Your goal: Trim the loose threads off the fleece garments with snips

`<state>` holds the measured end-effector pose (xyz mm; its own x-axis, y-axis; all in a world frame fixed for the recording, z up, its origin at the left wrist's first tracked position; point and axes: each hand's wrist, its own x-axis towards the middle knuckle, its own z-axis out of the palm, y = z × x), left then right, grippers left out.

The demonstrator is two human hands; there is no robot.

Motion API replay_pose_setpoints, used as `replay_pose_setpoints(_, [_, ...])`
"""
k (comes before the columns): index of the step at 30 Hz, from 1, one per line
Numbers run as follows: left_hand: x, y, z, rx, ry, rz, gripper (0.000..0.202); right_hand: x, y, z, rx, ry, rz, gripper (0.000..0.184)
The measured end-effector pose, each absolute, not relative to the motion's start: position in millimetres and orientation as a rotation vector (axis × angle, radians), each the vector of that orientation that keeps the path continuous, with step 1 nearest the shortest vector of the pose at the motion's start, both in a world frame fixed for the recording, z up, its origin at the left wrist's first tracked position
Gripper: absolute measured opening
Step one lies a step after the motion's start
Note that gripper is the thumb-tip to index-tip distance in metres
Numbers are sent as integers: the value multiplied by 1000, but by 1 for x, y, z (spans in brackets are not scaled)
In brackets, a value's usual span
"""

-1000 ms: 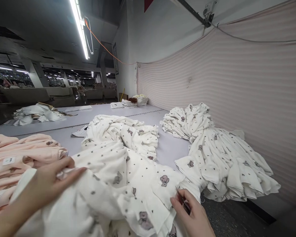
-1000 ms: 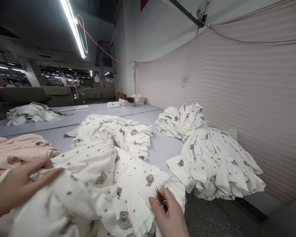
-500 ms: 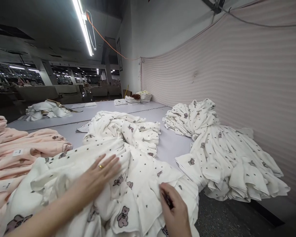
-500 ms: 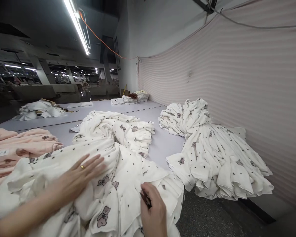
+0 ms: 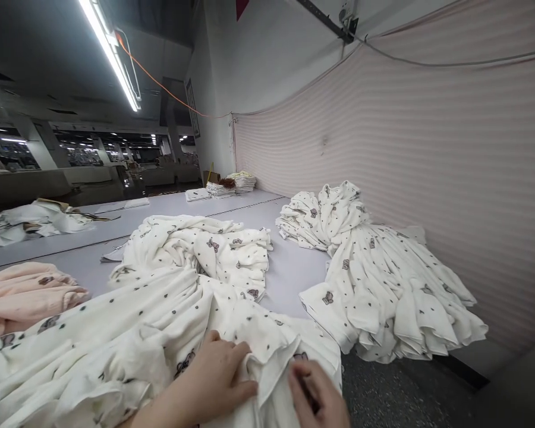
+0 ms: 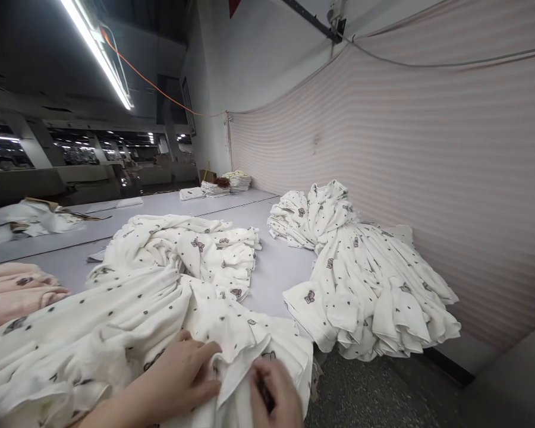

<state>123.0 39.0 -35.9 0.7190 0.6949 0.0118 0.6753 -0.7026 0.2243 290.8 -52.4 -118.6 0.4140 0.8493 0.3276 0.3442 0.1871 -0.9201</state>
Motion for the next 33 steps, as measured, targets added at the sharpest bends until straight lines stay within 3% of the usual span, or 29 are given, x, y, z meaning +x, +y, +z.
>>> replay_pose_setpoints(2, [126, 36, -37, 2693, 1194, 100, 40, 308, -45, -109, -1509, -1057, 482, 34])
replay_pose_setpoints(4, [131, 33, -36, 2685, 1285, 171, 39, 314, -36, -100, -1583, -1106, 493, 38])
replay_pose_setpoints(7, [141, 31, -38, 2703, 1242, 376, 30, 310, -25, -93, -1595, -1276, 453, 31])
replay_pose_setpoints(11, [151, 31, -53, 2708, 1019, 576, 47, 307, -21, -87, -1553, -1304, 438, 20])
replay_pose_setpoints(15, [151, 32, -61, 2551, 871, 776, 30, 312, -21, -81, -1505, -1310, 505, 17])
replay_pose_setpoints(18, [148, 36, -57, 2180, 931, 727, 15, 314, -18, -76, -1484, -1235, 474, 18])
replay_pose_setpoints(25, [142, 42, -55, 1484, 890, 750, 30, 303, -18, -72, -1310, -1268, 430, 14])
replay_pose_setpoints(33, [139, 33, -56, 1608, 863, 839, 23, 275, -11, -88, -1154, -1366, 295, 15])
